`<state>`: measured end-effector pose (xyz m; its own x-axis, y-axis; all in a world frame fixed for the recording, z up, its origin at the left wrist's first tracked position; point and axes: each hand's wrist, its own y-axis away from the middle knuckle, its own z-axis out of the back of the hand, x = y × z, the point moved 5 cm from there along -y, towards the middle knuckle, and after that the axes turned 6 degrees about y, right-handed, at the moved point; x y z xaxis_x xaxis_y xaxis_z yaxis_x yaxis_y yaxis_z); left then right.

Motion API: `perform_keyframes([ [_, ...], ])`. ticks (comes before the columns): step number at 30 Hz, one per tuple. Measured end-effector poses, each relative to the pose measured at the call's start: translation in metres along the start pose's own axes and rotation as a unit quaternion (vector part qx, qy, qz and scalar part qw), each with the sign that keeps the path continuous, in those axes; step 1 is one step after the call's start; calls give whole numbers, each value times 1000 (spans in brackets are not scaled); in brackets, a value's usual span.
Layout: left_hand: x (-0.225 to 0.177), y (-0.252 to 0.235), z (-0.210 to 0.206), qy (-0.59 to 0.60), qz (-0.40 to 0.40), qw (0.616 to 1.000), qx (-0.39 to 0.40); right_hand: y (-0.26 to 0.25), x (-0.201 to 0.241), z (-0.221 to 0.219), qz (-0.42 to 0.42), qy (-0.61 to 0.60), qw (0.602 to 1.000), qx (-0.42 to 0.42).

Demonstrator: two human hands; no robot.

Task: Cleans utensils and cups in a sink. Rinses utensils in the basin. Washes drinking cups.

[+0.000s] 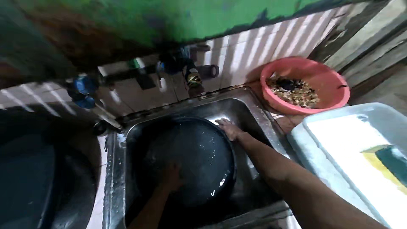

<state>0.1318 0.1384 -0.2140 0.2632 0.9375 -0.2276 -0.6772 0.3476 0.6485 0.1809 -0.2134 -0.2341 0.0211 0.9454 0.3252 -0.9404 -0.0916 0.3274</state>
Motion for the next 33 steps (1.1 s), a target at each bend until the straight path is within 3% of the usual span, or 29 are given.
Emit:
perform_keyframes([
  [2, 4, 4, -4, 24, -22, 999, 14, 13, 22, -6, -8, -26, 1000, 16],
  [5, 6, 9, -8, 57, 33, 996, 57, 63, 43, -28, -31, -136, 990, 23],
  [9, 1, 13, -8, 64, 89, 990, 87, 105, 49, -50, -10, -70, 992, 103],
  [11, -5, 16, -12, 72, 73, 991, 85, 124, 53, -54, -19, -66, 993, 94],
  [14, -18, 27, -11, 45, 61, 993, 87, 146, 50, -70, -131, -75, 981, 127],
  [18, -27, 38, -32, 71, -5, 989, 131, 152, 42, -22, -270, -74, 953, 115],
  [21, -38, 45, -42, 126, -55, 980, 146, 161, 36, 34, -331, -157, 930, -10],
  [23, -43, 47, -42, 134, -30, 982, 127, 159, 75, 79, -271, -245, 923, -122],
  [26, -38, 41, -45, 151, -12, 982, 109, 128, 159, 99, -70, -329, 934, -122],
  [30, -13, 34, -15, 162, -15, 986, 47, 54, 210, 29, 115, -144, 983, 12],
  [33, 16, 31, 20, 164, 10, 984, -66, 21, 201, -36, 105, 2, 990, 92],
])
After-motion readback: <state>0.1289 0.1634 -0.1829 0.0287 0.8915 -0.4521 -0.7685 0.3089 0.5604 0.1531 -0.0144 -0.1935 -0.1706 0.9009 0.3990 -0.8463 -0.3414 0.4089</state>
